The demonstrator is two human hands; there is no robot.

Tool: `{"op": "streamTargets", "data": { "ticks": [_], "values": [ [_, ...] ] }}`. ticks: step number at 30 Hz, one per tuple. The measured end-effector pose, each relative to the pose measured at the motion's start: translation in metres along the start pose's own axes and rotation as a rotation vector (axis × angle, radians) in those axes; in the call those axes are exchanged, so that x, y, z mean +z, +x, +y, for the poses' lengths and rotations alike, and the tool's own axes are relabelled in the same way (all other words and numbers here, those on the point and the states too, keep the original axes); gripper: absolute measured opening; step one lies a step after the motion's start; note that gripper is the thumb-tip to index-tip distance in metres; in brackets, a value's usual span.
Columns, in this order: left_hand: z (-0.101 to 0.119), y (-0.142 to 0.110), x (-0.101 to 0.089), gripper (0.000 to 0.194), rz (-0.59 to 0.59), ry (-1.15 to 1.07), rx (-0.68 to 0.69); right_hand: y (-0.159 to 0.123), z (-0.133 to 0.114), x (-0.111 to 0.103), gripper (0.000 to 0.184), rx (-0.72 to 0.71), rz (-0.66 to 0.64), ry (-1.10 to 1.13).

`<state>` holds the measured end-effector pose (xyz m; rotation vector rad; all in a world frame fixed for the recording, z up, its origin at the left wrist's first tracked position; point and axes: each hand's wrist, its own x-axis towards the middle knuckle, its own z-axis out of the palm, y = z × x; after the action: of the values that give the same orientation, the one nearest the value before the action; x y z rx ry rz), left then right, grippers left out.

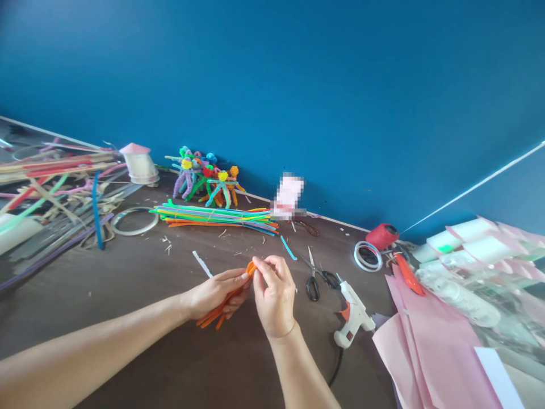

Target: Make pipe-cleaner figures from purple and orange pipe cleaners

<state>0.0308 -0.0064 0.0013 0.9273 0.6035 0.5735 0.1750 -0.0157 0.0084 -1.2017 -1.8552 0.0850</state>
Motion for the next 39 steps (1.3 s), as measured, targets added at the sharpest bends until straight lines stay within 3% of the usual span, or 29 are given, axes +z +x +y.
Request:
{"op": "streamTargets", "data": {
  "ticks": [17, 29, 39],
  "values": [
    [-0.0025, -0.0008, 0.0045, 0.030, -0.009, 0.000, 0.069, -0.0010, -0.0044, 0.0013, 0.024, 0.106, 0.087, 0.149],
    [-0.0056, 0.0000, 0.0055, 0.030, 0.019, 0.136, 0.094, -0.0010, -0.0019, 0.0015, 0.030, 0.065, 0.005, 0.046],
    [-0.0059, -0.0016, 0.0077, 0.031, 0.014, 0.109, 0.109, -0.0009, -0.0057, 0.0027, 0.022, 0.109, 0.065, 0.125]
  ]
}}
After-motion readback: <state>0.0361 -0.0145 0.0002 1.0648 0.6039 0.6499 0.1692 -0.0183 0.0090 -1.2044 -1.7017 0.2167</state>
